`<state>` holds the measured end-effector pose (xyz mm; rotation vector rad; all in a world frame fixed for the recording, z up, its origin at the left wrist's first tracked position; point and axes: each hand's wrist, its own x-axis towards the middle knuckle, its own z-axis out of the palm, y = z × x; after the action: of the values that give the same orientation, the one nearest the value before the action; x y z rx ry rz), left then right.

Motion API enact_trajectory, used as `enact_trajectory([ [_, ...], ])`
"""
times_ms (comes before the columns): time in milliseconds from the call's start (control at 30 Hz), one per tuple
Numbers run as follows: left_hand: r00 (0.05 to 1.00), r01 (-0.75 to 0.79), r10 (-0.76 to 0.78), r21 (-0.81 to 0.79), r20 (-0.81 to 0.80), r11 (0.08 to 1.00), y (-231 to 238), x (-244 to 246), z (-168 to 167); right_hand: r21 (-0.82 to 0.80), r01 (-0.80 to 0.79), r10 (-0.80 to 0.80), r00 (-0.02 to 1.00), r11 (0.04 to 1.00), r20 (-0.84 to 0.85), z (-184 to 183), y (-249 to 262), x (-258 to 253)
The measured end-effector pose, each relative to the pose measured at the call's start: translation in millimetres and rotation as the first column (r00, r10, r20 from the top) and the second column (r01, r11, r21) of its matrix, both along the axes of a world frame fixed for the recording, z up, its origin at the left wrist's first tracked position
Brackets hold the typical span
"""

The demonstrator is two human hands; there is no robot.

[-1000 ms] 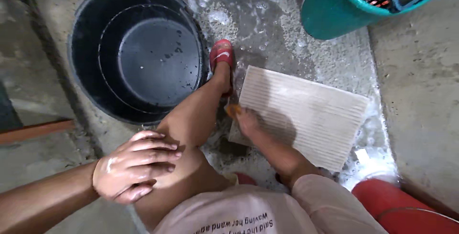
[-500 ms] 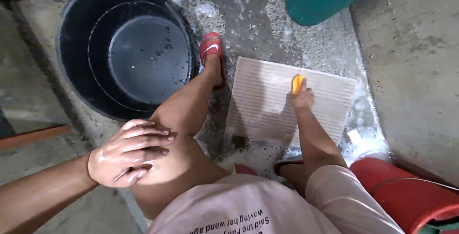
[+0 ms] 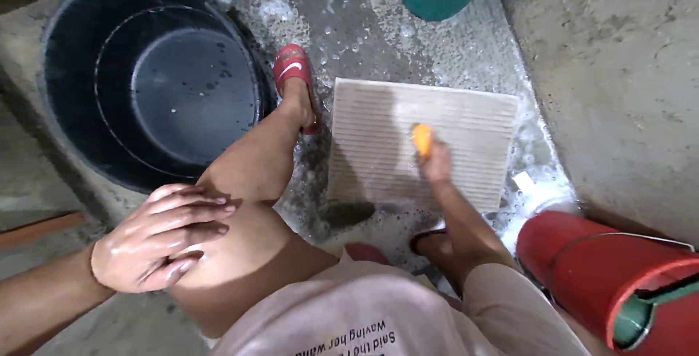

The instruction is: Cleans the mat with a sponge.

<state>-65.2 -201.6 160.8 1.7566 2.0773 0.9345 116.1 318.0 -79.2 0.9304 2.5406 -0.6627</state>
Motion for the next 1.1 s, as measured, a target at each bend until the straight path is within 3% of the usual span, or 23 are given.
enact_trajectory([
  [67, 1.000, -0.014, 0.014, 0.000, 0.001, 1.000, -0.6, 1.6, -0.5, 0.190, 0.299, -0.323, 0.941, 0.935, 0.104, -7.3, 64.4, 14.0],
  [133, 1.000, -0.012, 0.012, -0.004, 0.002, 1.000, 0.8, 0.5, -0.6, 0.214, 0.310, -0.343, 0.929, 0.926, 0.140, -18.5, 66.1, 37.2],
  [233, 1.000, 0.018, -0.017, -0.034, 0.011, 0.999, 4.9, -2.4, -0.7, 0.033, -0.028, 0.022, 0.986, 0.999, 0.164, -18.6, -41.5, 58.7],
  [333, 0.999, 0.044, -0.043, -0.055, 0.012, 0.998, 12.4, -5.0, 1.9, -0.195, -0.410, 0.437, 0.891, 0.891, 0.122, -22.8, -148.4, 86.3],
  [400, 0.999, 0.047, -0.046, -0.063, 0.015, 0.997, 17.7, -5.7, 4.2, -0.292, -0.512, 0.552, 0.830, 0.808, 0.075, -18.1, -165.4, 85.7],
  [467, 0.999, 0.052, -0.051, -0.055, 0.014, 0.997, 18.7, -5.7, 4.2, -0.358, -0.620, 0.677, 0.734, 0.698, 0.052, -6.6, -142.2, 64.4],
  [500, 0.999, 0.054, -0.053, -0.050, 0.009, 0.997, 18.1, -6.5, 3.7, -0.354, -0.632, 0.687, 0.725, 0.689, 0.042, 1.0, -120.5, 46.5],
  [567, 0.999, 0.050, -0.050, -0.053, 0.005, 0.997, 12.5, -6.9, 2.7, -0.269, -0.489, 0.515, 0.856, 0.830, 0.035, 13.1, -63.4, 3.7],
  [633, 0.999, 0.033, -0.032, -0.054, 0.008, 0.998, 4.7, -4.7, 2.9, -0.101, -0.106, 0.105, 0.994, 0.989, -0.013, 9.2, -1.8, -41.7],
  [700, 1.000, 0.010, -0.010, -0.034, 0.009, 0.999, 1.0, -2.9, 1.2, 0.053, 0.225, -0.226, 0.974, 0.973, 0.023, 7.8, 43.3, -82.1],
  [767, 1.000, 0.002, -0.002, -0.019, 0.013, 1.000, 0.6, -2.8, 0.4, 0.091, 0.285, -0.293, 0.952, 0.954, 0.085, 2.3, 36.8, -104.0],
  [867, 1.000, 0.006, -0.006, -0.015, 0.027, 1.000, 4.3, -2.2, 1.9, -0.038, -0.026, 0.029, 0.997, 0.999, 0.078, -8.9, -68.3, -94.2],
  [933, 0.999, 0.015, -0.013, -0.029, 0.038, 0.999, 5.3, -3.0, 3.6, -0.172, -0.331, 0.352, 0.930, 0.928, 0.108, -11.7, -151.6, -59.0],
  [1000, 0.999, 0.019, -0.017, -0.048, 0.042, 0.999, 4.3, -3.9, 4.6, -0.420, -0.485, 0.582, 0.801, 0.767, 0.138, -7.5, -200.5, -22.9],
  [1033, 0.999, 0.025, -0.022, -0.059, 0.043, 0.998, 4.0, -4.5, 4.9, -0.520, -0.560, 0.688, 0.722, 0.645, 0.075, -13.8, -213.5, -5.1],
  [1100, 0.999, 0.037, -0.034, -0.062, 0.043, 0.997, 4.1, -5.4, 5.6, -0.584, -0.745, 0.885, 0.456, 0.321, -0.095, -17.0, -227.4, 13.3],
])
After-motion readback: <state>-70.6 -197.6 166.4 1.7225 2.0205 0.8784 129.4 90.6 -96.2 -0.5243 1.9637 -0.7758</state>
